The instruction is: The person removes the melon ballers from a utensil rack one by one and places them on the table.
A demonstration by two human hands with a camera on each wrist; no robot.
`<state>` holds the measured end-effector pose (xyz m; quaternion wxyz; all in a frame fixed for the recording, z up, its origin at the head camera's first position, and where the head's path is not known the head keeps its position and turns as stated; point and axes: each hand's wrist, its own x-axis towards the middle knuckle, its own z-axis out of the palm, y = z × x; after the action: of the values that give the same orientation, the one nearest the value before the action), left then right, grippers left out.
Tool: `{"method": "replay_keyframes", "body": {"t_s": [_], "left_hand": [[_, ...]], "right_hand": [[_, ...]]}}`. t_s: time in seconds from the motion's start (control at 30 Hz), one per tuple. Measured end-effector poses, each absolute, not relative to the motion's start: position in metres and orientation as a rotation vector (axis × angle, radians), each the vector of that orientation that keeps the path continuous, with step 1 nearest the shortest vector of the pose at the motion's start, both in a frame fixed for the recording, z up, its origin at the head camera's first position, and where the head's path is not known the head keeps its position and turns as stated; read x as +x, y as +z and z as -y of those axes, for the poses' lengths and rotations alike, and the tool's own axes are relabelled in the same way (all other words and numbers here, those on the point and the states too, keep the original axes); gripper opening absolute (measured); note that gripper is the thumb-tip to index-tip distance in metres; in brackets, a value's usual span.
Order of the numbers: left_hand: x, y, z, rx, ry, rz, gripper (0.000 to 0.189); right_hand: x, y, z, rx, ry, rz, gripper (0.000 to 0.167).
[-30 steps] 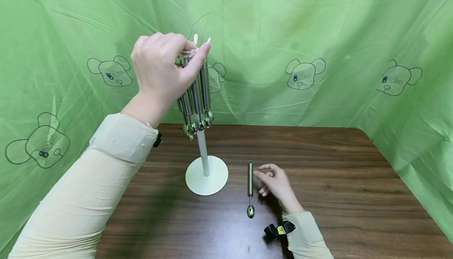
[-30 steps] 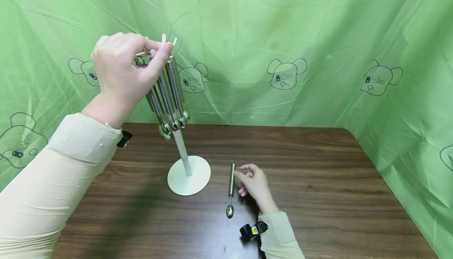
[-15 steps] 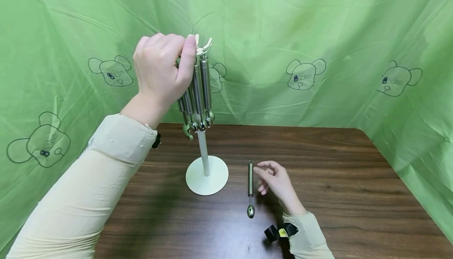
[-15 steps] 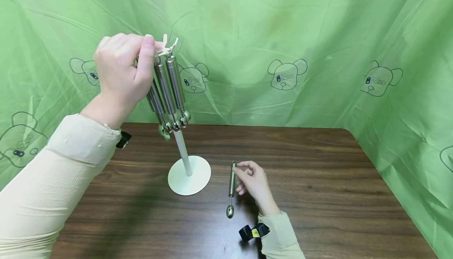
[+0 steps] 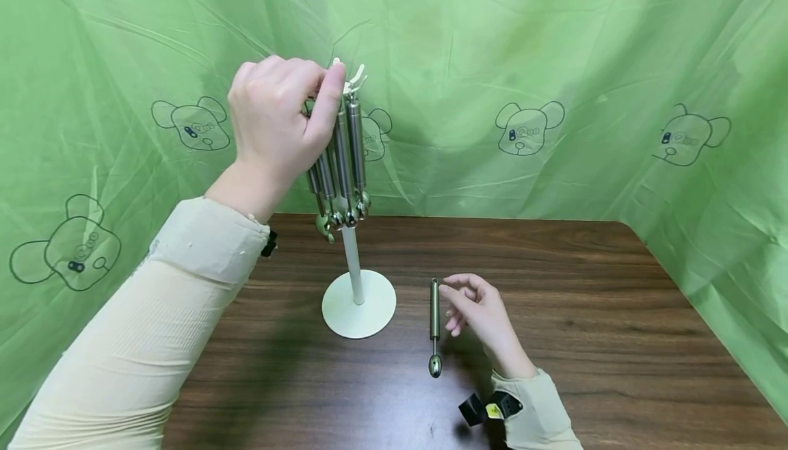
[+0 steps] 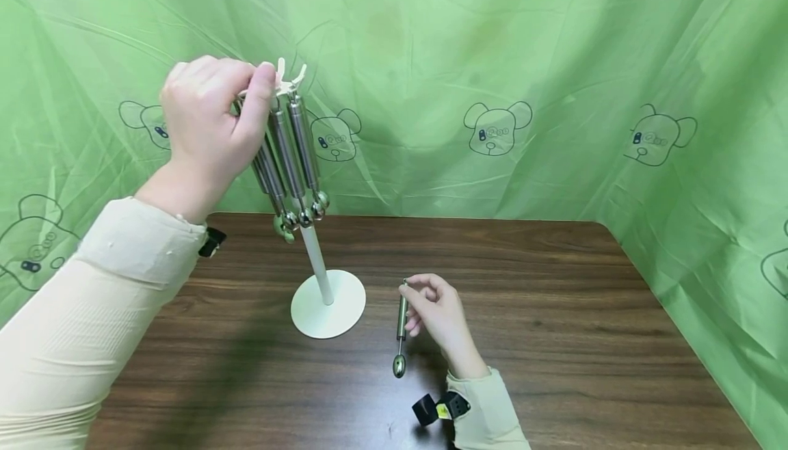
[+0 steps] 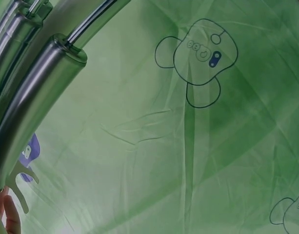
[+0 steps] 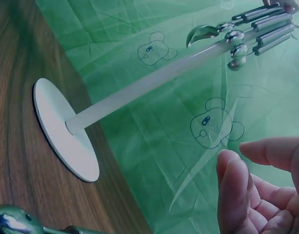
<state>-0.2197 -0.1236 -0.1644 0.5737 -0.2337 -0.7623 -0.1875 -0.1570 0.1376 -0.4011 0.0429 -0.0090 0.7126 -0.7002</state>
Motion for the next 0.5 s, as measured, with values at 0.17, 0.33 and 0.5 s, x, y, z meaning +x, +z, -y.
{"method": "replay_keyframes", "body": {"t_s": [0.17, 0.33, 0.5], "left_hand": [[-0.2191, -0.1643, 0.1241, -0.562, -0.437, 1.786, 0.05], [-0.2197, -0.1633, 0.1249, -0.572, -0.412, 1.788, 0.05], [-0.2211, -0.1625, 0.1236, -0.574, -0.406, 1.795, 0.05]], "right_hand": [[-0.1547, -0.3975, -0.1363, -0.033, -2.148, -2.17, 0.035], [-0.1527, -0.3948, -0.1353, -0.06, -2.162, -2.164, 0.034], [-0.1506, -0.3911, -0.1358, -0.093, -2.161, -2.18, 0.033]]}}
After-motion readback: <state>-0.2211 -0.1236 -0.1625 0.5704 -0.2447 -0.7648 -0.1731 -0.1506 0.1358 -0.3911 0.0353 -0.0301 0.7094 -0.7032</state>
